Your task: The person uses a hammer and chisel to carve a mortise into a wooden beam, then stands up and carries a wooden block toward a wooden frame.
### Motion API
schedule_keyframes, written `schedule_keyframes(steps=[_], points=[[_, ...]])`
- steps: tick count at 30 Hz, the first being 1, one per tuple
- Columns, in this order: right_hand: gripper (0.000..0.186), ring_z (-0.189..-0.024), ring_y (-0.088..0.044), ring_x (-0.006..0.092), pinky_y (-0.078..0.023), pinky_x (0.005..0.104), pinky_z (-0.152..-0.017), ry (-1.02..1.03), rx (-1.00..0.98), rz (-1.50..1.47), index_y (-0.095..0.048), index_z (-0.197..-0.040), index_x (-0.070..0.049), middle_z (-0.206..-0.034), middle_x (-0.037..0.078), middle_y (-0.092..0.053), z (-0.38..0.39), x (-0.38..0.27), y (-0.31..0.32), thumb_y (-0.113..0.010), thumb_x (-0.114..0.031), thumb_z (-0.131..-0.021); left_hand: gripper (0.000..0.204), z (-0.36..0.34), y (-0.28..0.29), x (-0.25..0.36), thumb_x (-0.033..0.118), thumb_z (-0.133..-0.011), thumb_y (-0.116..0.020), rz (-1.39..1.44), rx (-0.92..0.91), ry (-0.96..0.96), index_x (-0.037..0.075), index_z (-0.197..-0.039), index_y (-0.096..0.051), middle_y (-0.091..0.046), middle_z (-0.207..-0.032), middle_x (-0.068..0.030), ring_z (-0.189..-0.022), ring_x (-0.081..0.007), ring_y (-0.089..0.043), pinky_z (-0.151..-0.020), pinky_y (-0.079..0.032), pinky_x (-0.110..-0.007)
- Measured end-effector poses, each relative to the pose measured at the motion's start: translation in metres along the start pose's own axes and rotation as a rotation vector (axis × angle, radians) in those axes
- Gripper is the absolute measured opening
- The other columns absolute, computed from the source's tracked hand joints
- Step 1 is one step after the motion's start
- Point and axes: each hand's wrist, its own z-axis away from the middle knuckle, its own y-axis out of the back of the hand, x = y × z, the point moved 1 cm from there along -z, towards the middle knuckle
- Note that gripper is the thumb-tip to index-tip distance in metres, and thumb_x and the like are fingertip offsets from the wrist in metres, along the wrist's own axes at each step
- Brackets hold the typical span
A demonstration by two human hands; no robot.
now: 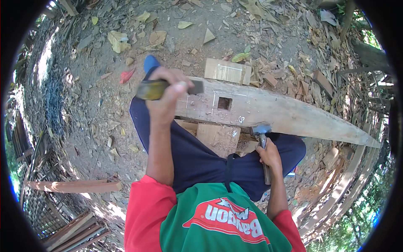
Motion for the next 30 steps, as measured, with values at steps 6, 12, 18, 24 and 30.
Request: schedule_keyframes(steps=[6, 12, 18, 24, 30], points=[[0.043, -0.052, -0.065, 0.024, -0.053, 0.0382, -0.055, -0.04, -0.02, 0.019, -0.051, -0.121, 0.004, -0.073, 0.017, -0.066, 0.001, -0.002, 0.0, -0.064, -0.015, -0.085, 0.02, 0.029, -0.023, -0.045, 0.004, -0.081, -0.07, -0.045, -0.098, 0.243, 0.006, -0.077, -0.051, -0.054, -0.072, -0.005, -0.07, -0.016, -0.053, -0.073, -0.049, -0.034], [0.043, -0.052, -0.065, 0.0242, -0.053, 0.0382, -0.056, -0.03, -0.026, 0.012, -0.051, -0.122, 0.004, -0.073, 0.017, -0.066, 0.001, 0.0, 0.0, -0.064, -0.016, -0.085, 0.02, 0.027, -0.033, -0.058, 0.005, -0.081, -0.074, -0.043, -0.126, 0.388, 0.007, -0.078, -0.055, -0.055, -0.073, -0.0005, -0.071, -0.0096, -0.053, -0.068, -0.044, -0.026], [0.042, -0.052, -0.064, 0.0242, -0.053, 0.0384, -0.058, -0.035, -0.028, -0.003, -0.052, -0.119, 0.005, -0.073, 0.017, -0.065, 0.001, 0.003, -0.001, -0.064, -0.016, -0.085, 0.02, 0.04, -0.043, -0.093, 0.009, -0.081, -0.077, -0.192, -0.2, 0.39, 0.007, -0.078, -0.058, -0.055, -0.074, 0.0027, -0.069, -0.0057, -0.051, -0.063, -0.042, -0.023], [0.033, -0.052, -0.064, 0.0225, -0.052, 0.0373, -0.055, 0.061, 0.005, -0.063, -0.053, -0.108, 0.006, -0.069, 0.014, -0.063, -0.007, 0.015, -0.003, -0.063, -0.015, -0.084, 0.021, 0.042, -0.057, -0.125, 0.009, -0.081, -0.078, -0.252, -0.26, 0.461, 0.007, -0.078, -0.057, -0.052, -0.073, 0.0042, -0.068, -0.0052, -0.049, -0.061, -0.041, -0.023], [0.025, -0.046, -0.053, 0.012, -0.044, 0.0298, -0.045, 0.22, -0.059, -0.402, -0.055, -0.102, 0.002, -0.063, 0.003, -0.054, 0.022, -0.021, 0.019, -0.064, -0.012, -0.084, 0.022, 0.044, -0.048, -0.128, 0.008, -0.08, -0.078, -0.163, -0.239, 0.455, 0.009, -0.078, -0.056, -0.052, -0.074, 0.005, -0.068, -0.0049, -0.048, -0.062, -0.041, -0.023]])
